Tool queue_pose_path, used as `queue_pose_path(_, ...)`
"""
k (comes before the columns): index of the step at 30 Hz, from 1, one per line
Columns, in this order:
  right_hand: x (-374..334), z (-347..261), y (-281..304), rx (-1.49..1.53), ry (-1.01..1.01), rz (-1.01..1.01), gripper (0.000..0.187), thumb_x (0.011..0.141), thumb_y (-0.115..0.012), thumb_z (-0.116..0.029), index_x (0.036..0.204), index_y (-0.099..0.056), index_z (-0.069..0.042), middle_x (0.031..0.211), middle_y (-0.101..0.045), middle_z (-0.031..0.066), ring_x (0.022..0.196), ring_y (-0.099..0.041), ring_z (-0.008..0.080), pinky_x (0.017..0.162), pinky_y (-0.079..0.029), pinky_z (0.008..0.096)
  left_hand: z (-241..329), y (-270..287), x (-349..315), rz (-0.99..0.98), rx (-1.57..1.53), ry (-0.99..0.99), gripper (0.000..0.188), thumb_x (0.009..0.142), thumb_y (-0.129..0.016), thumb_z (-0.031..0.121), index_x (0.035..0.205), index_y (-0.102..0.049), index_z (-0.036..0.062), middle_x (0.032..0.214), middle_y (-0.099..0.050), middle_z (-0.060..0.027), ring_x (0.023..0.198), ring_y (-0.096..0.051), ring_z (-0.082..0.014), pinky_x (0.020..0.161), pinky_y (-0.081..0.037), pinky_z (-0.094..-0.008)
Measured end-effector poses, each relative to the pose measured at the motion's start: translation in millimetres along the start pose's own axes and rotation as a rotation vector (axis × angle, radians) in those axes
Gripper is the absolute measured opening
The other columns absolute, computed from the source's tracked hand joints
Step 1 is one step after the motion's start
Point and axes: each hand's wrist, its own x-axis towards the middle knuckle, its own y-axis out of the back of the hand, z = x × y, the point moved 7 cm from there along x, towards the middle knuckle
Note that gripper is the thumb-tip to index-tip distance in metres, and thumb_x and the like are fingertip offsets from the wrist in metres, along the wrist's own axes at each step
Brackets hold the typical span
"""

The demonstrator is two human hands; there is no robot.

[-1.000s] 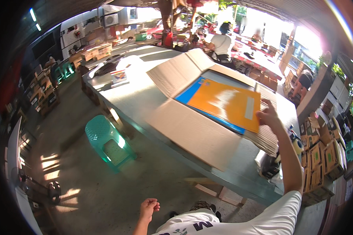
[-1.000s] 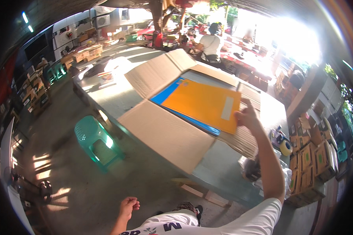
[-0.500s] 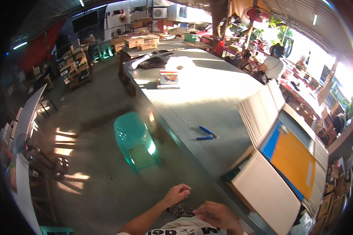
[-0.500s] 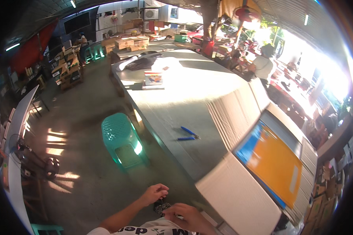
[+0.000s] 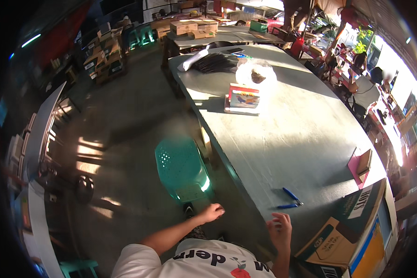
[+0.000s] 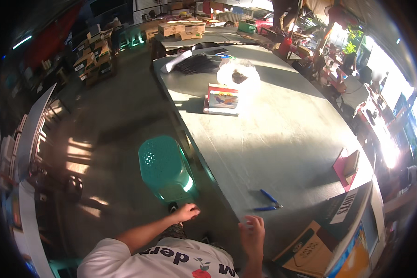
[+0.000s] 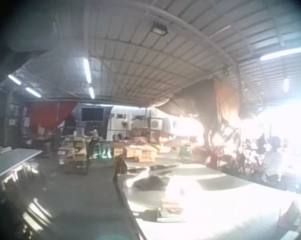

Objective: The person opens a cardboard box using a box cutter, removes stacks of orange, blue, and pink notebooks, and sorts them into piles on a table before placing them back into the box in an organized manner.

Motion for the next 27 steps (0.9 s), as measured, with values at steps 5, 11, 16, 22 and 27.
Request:
queue_pose_path(5,39,23,-49,-0.226,0.075,0.251,0.025,0.071,-0.065,-0.004,0.095,-0.058,-0.007,0.101,-0.054,0.0122,0.092,-0.054,0.0279,0.075,-0.045,0.0353,27,55,36,-0.034,0.242,-0.197,0.028,0.084,-0.058,0.029,0.089,-0.061,0.0018,0.072,-0.061,-0.0103,0.068,-0.059,-0.0163,0.062,-0.046,-0.0314)
queue_pose_path(11,87,9,-121,-0.494,0.169,0.523,0.018,0.072,-0.065,-0.013,0.088,-0.058,-0.007,0.097,-0.055,0.011,0.095,-0.049,0.0311,0.083,-0.039,0.039,45,168,87,0.033,0.333,-0.229,0.025,0.083,-0.059,0.028,0.083,-0.059,0.0021,0.065,-0.059,-0.0096,0.061,-0.057,-0.0163,0.057,-0.044,-0.0311)
queue_pose_path(16,121,27,-133,-0.686,-0.196,0.638,0.027,0.084,-0.055,-0.028,0.067,-0.051,-0.007,0.069,-0.051,0.0064,0.072,-0.049,0.027,0.066,-0.036,0.0382,47,214,114,0.07,0.21,-0.31,0.019,0.081,-0.061,0.021,0.082,-0.059,0.0024,0.068,-0.06,-0.0116,0.062,-0.058,-0.0183,0.057,-0.045,-0.0316)
queue_pose_path(22,128,19,-140,-0.774,-0.161,0.683,0.029,0.082,-0.054,-0.028,0.062,-0.047,-0.007,0.068,-0.05,0.0067,0.071,-0.049,0.0271,0.065,-0.036,0.0381,71,236,141,-0.134,-0.063,-0.052,0.013,0.085,-0.058,0.015,0.09,-0.059,0.0028,0.076,-0.059,-0.0007,0.064,-0.052,-0.0064,0.058,-0.045,-0.0228)
queue_pose_path(27,130,20,-138,-0.791,-0.164,0.696,0.031,0.083,-0.053,-0.027,0.06,-0.045,-0.007,0.066,-0.047,0.0077,0.069,-0.047,0.0284,0.064,-0.036,0.0394,172,290,205,-0.052,-0.082,-0.281,0.01,0.085,-0.055,0.012,0.091,-0.058,0.0047,0.072,-0.057,0.0009,0.06,-0.051,-0.0047,0.053,-0.043,-0.0208)
